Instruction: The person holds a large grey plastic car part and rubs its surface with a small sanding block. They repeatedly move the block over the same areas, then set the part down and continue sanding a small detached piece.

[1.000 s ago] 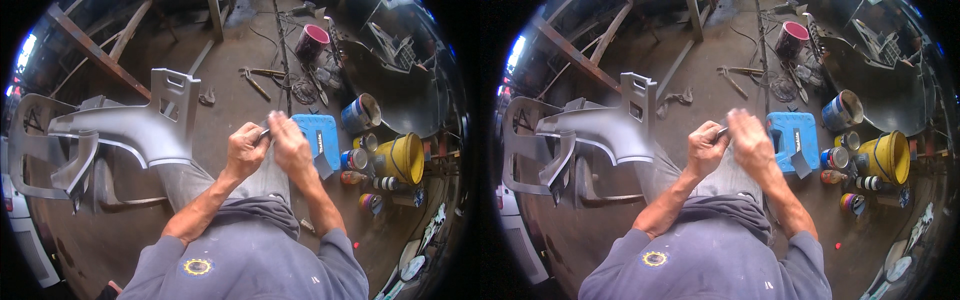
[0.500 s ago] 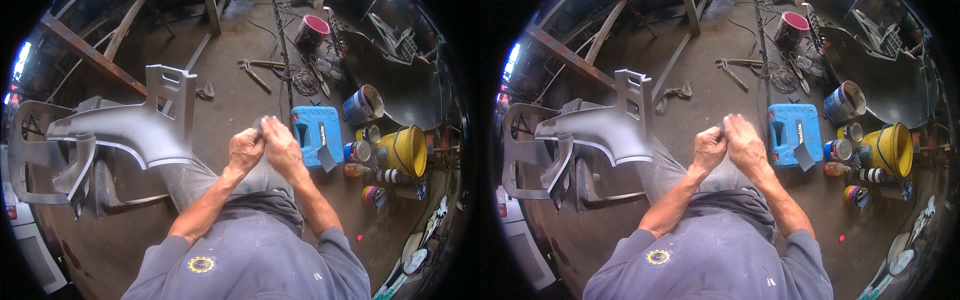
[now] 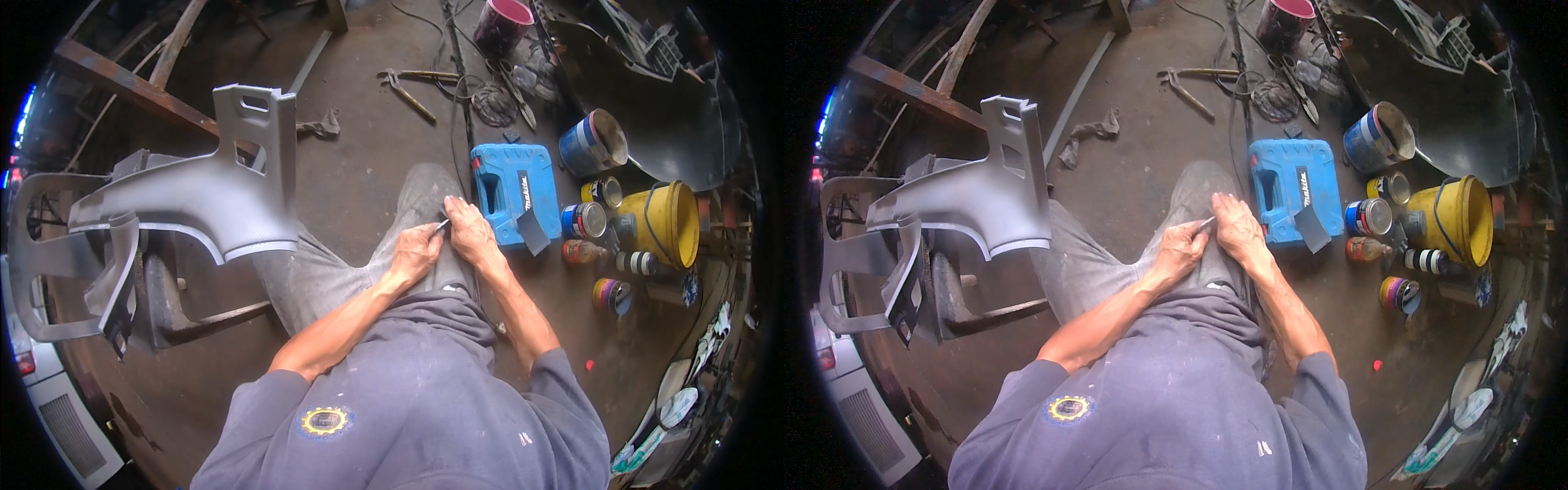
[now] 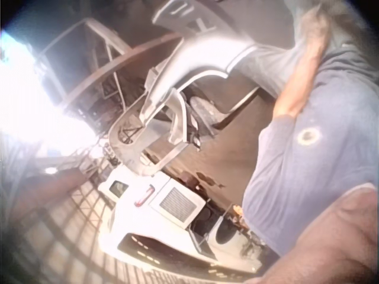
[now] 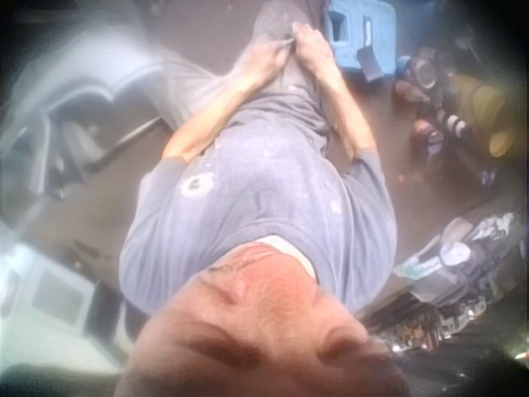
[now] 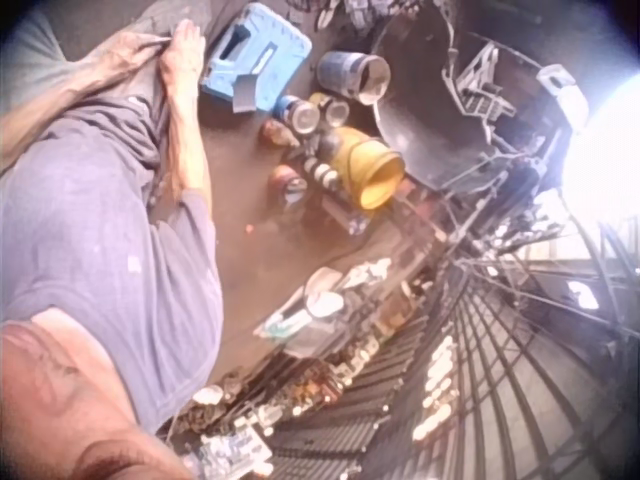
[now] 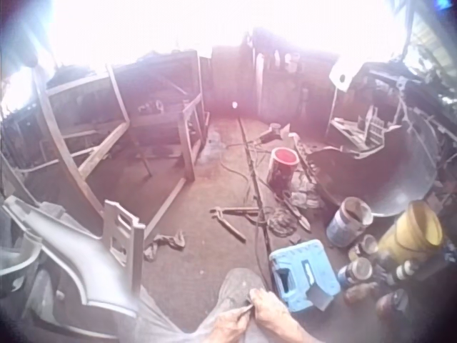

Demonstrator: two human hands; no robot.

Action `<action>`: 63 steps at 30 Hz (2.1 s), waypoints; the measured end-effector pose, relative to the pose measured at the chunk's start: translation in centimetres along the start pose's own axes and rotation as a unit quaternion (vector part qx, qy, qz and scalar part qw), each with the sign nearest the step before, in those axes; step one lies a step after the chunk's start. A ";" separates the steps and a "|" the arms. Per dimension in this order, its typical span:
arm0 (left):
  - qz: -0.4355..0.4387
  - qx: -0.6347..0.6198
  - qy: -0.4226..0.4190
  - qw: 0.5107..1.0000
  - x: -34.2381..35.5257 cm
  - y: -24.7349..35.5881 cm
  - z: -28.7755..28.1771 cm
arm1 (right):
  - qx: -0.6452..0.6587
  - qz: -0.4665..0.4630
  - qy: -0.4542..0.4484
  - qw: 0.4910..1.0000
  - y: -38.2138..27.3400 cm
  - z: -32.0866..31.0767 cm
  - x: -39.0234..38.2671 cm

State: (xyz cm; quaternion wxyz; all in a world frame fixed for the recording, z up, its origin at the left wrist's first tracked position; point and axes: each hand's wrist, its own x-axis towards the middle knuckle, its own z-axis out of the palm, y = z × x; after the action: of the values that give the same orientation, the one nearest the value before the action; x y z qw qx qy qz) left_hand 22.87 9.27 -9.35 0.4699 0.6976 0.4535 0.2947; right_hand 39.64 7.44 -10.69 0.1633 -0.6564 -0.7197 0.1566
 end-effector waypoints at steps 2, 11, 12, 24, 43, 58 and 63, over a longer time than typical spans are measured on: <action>0.039 0.057 0.030 0.997 0.3 -1.6 0.2 | -0.006 -0.078 0.015 0.997 -3.4 -1.1 -0.3; 0.023 0.032 0.046 0.998 -0.5 -1.8 0.6 | -0.006 -0.149 0.046 0.988 -4.2 -1.0 -1.8; 0.027 0.008 0.050 0.998 -0.6 -1.3 1.0 | 0.025 -0.107 0.043 0.993 -3.0 -1.0 -1.3; -0.002 0.020 0.009 1.000 -0.7 -2.7 0.8 | -0.015 -0.159 0.077 0.984 -3.3 -0.2 -1.7; 0.055 -0.039 0.089 0.994 -0.6 -1.7 1.8 | -0.032 -0.031 -0.010 0.999 -0.5 -0.1 -0.1; 0.015 -0.012 0.038 0.999 -0.8 -3.1 1.6 | -0.058 -0.080 0.020 0.995 -1.0 -0.3 -1.3; -0.004 -0.052 0.076 0.996 -0.9 -1.0 1.3 | -0.018 -0.042 -0.017 0.999 -1.0 -1.1 -0.3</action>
State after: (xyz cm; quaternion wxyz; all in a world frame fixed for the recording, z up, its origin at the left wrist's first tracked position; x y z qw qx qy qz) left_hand 23.23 8.09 -10.74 0.4712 0.6461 0.4742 0.3682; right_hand 39.31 7.08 -9.25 0.1458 -0.6255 -0.7521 0.1478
